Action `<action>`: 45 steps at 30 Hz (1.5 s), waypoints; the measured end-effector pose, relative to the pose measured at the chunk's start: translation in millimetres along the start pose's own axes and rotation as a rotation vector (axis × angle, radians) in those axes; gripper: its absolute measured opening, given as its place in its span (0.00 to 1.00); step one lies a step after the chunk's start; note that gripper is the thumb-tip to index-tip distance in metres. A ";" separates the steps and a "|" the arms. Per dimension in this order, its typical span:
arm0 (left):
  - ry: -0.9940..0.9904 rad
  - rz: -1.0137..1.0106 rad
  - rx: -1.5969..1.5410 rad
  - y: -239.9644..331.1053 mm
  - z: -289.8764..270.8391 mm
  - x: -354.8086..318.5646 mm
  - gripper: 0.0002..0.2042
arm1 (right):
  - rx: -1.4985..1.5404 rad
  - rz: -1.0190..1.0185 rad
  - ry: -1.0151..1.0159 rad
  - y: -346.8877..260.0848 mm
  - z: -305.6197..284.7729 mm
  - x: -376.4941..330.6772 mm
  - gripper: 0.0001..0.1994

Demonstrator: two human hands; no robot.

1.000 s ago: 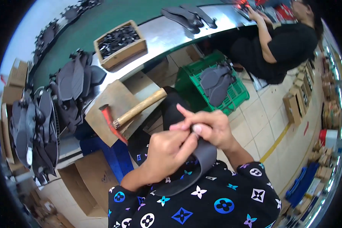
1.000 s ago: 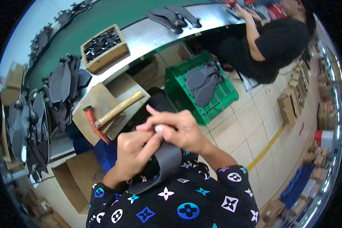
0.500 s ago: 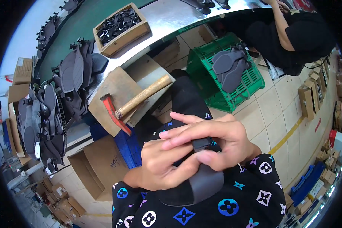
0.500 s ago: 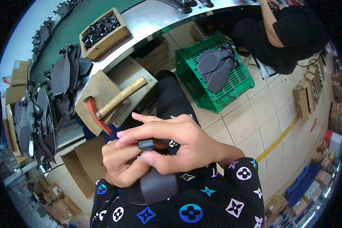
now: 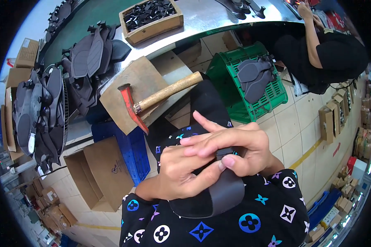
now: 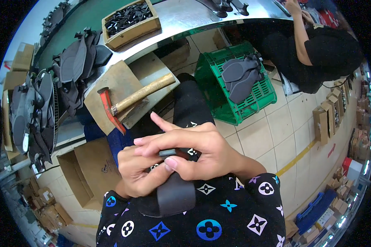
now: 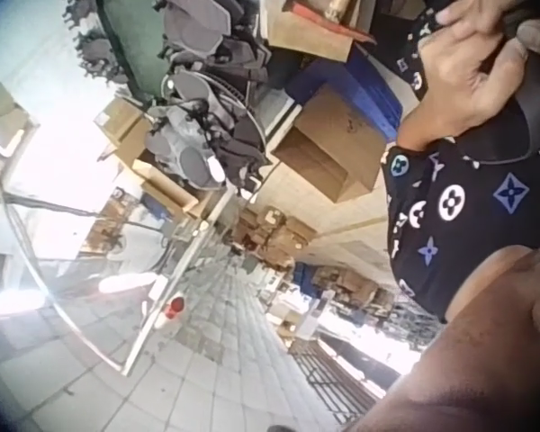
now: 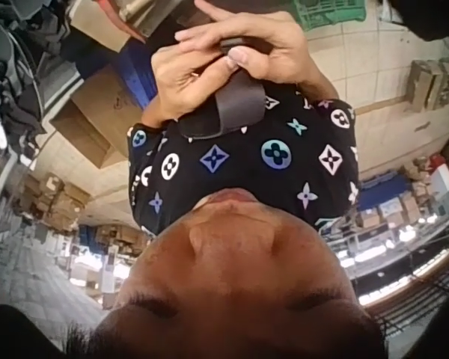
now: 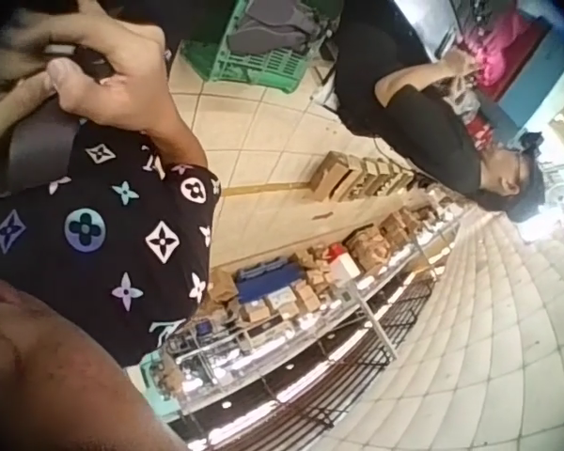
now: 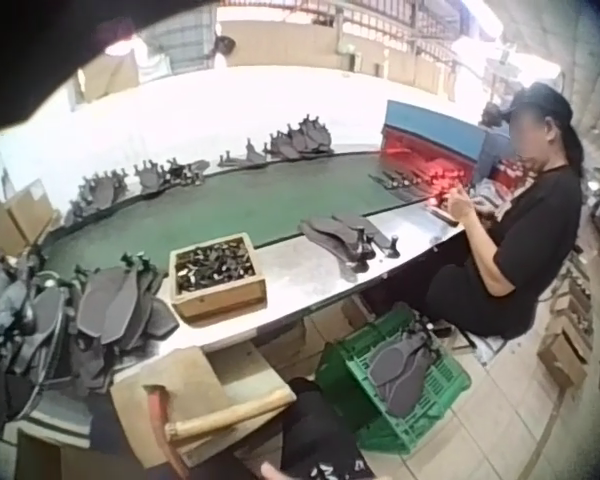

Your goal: Hammer small components into shoe sole parts and arrange them on a production line.

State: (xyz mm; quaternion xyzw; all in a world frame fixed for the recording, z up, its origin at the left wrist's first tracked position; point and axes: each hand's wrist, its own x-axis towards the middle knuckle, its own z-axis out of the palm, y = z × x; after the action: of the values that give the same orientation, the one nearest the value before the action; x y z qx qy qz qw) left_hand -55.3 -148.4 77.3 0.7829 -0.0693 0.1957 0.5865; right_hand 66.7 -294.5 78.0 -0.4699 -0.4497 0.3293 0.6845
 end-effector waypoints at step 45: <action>0.981 0.059 0.215 19.1 -104.1 29.2 0.29 | -1.356 -0.364 -0.067 130.6 -41.3 87.9 0.43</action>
State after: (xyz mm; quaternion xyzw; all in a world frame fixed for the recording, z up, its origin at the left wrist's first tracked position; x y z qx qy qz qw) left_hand -58.5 -52.2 130.2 0.6525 0.2130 0.5631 0.4602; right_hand 134.4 -187.5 -24.2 -0.7000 -0.6482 -0.1293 0.2703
